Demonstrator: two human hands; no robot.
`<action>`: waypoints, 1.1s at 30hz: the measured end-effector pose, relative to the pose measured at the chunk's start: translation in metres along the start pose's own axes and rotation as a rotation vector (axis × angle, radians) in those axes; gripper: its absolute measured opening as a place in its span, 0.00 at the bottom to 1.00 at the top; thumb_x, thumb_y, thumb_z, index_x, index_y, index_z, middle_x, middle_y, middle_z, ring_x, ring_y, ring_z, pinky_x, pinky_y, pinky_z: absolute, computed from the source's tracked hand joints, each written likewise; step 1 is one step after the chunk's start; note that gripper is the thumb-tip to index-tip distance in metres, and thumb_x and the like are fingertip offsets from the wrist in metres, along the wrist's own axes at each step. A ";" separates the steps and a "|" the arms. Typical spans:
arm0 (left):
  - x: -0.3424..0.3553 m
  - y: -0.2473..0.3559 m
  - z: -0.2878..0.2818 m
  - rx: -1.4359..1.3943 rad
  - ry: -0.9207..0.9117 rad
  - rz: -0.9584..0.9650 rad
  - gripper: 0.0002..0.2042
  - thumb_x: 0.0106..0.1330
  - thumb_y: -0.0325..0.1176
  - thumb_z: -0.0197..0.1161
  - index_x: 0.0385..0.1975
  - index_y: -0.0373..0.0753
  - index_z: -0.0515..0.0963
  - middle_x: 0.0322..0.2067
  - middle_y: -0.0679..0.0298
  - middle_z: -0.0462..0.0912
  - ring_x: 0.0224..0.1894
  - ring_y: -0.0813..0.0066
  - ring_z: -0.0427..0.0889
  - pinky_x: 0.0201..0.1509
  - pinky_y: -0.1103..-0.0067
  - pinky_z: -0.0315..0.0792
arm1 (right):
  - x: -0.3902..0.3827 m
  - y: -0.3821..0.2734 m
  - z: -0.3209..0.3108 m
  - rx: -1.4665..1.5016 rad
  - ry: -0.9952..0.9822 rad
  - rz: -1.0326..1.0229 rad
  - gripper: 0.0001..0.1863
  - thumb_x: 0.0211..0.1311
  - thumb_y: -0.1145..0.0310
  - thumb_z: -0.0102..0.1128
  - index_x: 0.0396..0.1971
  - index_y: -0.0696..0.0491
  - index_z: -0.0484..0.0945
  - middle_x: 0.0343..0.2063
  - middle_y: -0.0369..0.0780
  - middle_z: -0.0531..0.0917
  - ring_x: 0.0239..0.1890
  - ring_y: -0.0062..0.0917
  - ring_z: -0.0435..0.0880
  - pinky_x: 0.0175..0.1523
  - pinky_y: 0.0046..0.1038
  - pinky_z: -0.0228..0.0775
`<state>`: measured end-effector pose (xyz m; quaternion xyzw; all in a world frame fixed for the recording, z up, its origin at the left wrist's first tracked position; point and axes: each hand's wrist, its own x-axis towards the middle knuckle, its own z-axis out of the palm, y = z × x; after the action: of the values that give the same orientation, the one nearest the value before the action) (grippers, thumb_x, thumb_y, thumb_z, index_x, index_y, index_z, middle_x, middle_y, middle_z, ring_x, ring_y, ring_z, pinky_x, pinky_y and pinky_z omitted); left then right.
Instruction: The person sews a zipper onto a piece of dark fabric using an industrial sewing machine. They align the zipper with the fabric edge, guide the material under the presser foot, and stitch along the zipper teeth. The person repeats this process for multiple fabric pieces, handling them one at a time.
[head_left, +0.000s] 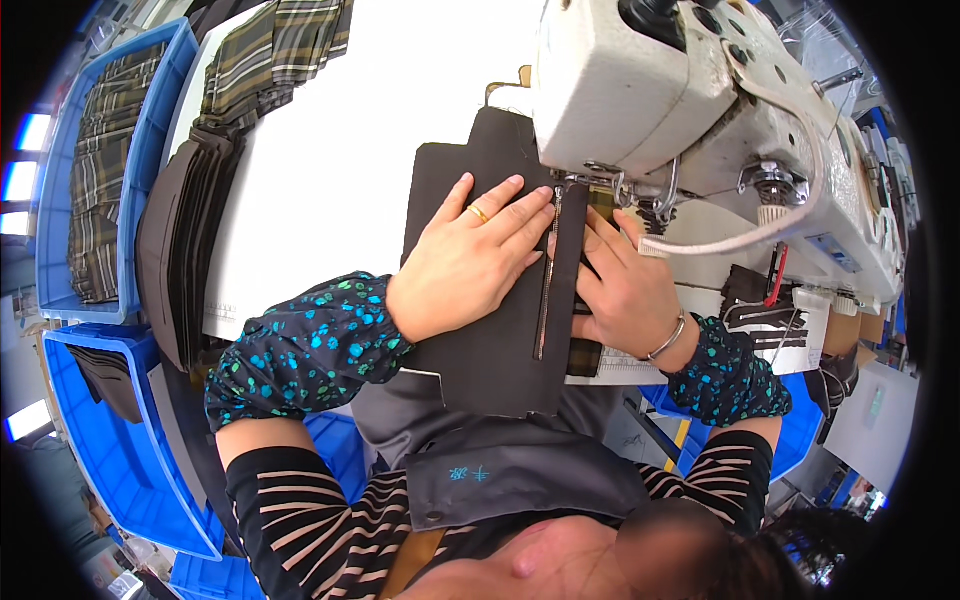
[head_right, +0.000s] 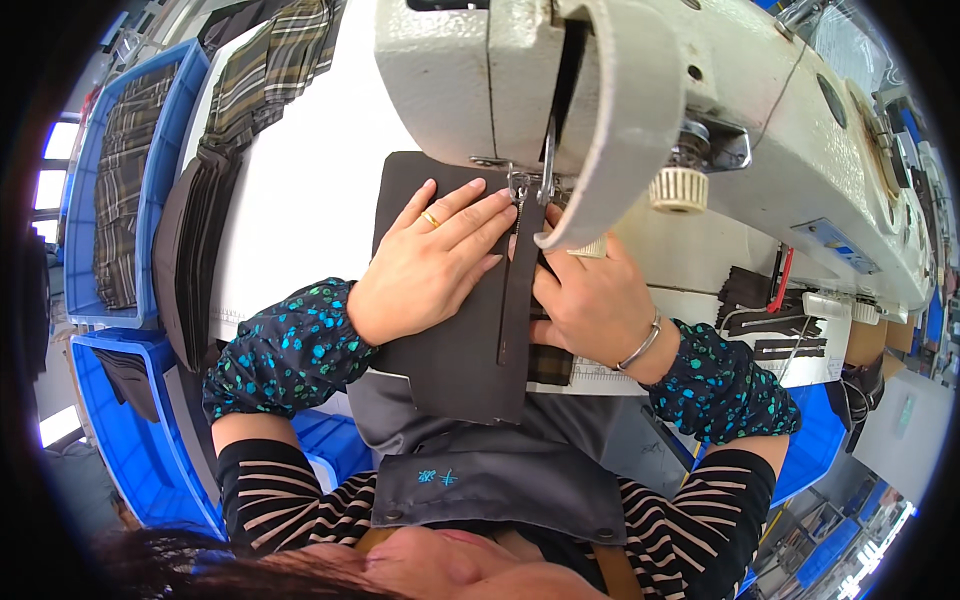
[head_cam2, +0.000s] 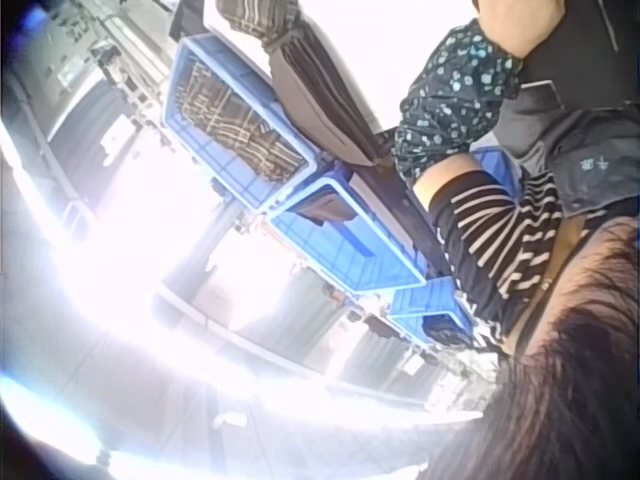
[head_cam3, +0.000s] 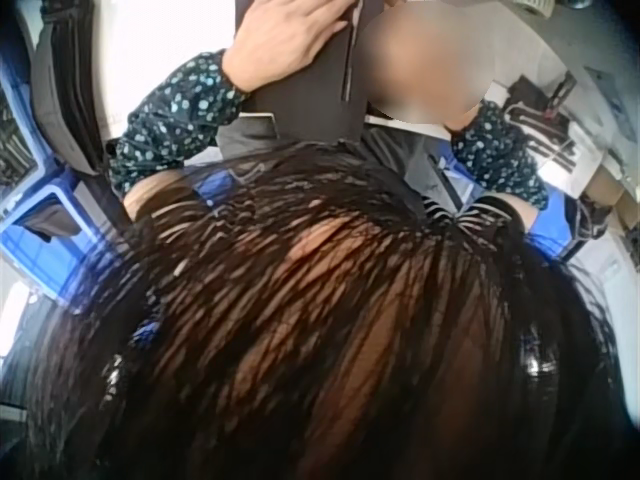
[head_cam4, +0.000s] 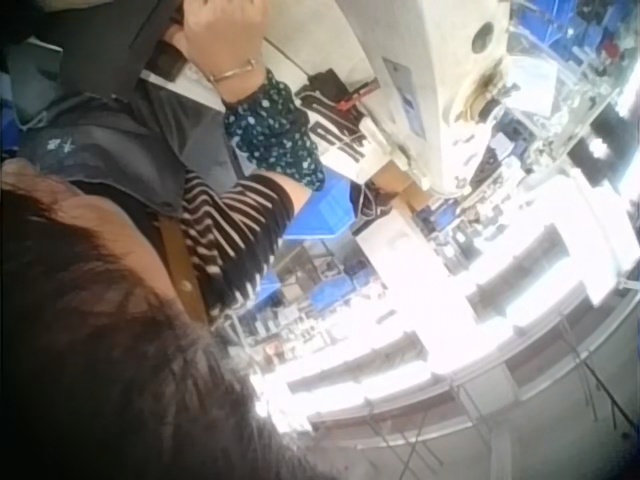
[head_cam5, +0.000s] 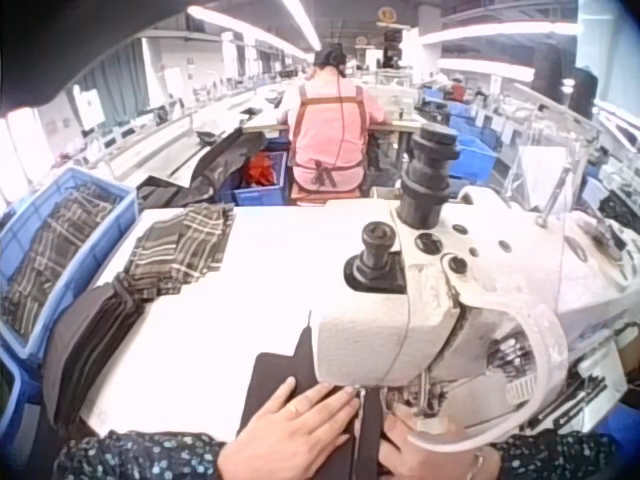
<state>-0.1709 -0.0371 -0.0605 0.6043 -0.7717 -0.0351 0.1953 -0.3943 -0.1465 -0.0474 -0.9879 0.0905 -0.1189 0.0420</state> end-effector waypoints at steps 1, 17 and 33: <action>0.000 0.000 0.000 0.007 0.000 0.001 0.26 0.71 0.36 0.66 0.69 0.41 0.76 0.71 0.61 0.75 0.74 0.59 0.71 0.76 0.51 0.63 | 0.001 -0.001 0.000 -0.002 0.031 -0.004 0.43 0.35 0.46 0.80 0.53 0.57 0.84 0.57 0.49 0.83 0.52 0.33 0.89 0.61 0.45 0.72; 0.004 0.003 -0.004 0.035 -0.014 -0.018 0.23 0.72 0.38 0.65 0.66 0.42 0.77 0.69 0.63 0.76 0.72 0.60 0.73 0.74 0.50 0.65 | -0.003 0.002 -0.015 0.013 0.098 -0.092 0.23 0.44 0.56 0.79 0.38 0.53 0.84 0.37 0.38 0.83 0.34 0.29 0.84 0.56 0.40 0.75; 0.006 0.003 -0.007 0.019 -0.004 -0.007 0.22 0.70 0.39 0.68 0.63 0.42 0.78 0.65 0.62 0.78 0.72 0.58 0.73 0.74 0.50 0.66 | -0.002 0.007 0.002 -0.064 -0.103 0.146 0.46 0.57 0.38 0.67 0.70 0.52 0.74 0.71 0.39 0.75 0.67 0.38 0.79 0.59 0.39 0.75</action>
<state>-0.1720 -0.0405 -0.0522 0.6086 -0.7703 -0.0295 0.1879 -0.3966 -0.1528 -0.0503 -0.9843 0.1640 -0.0616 0.0234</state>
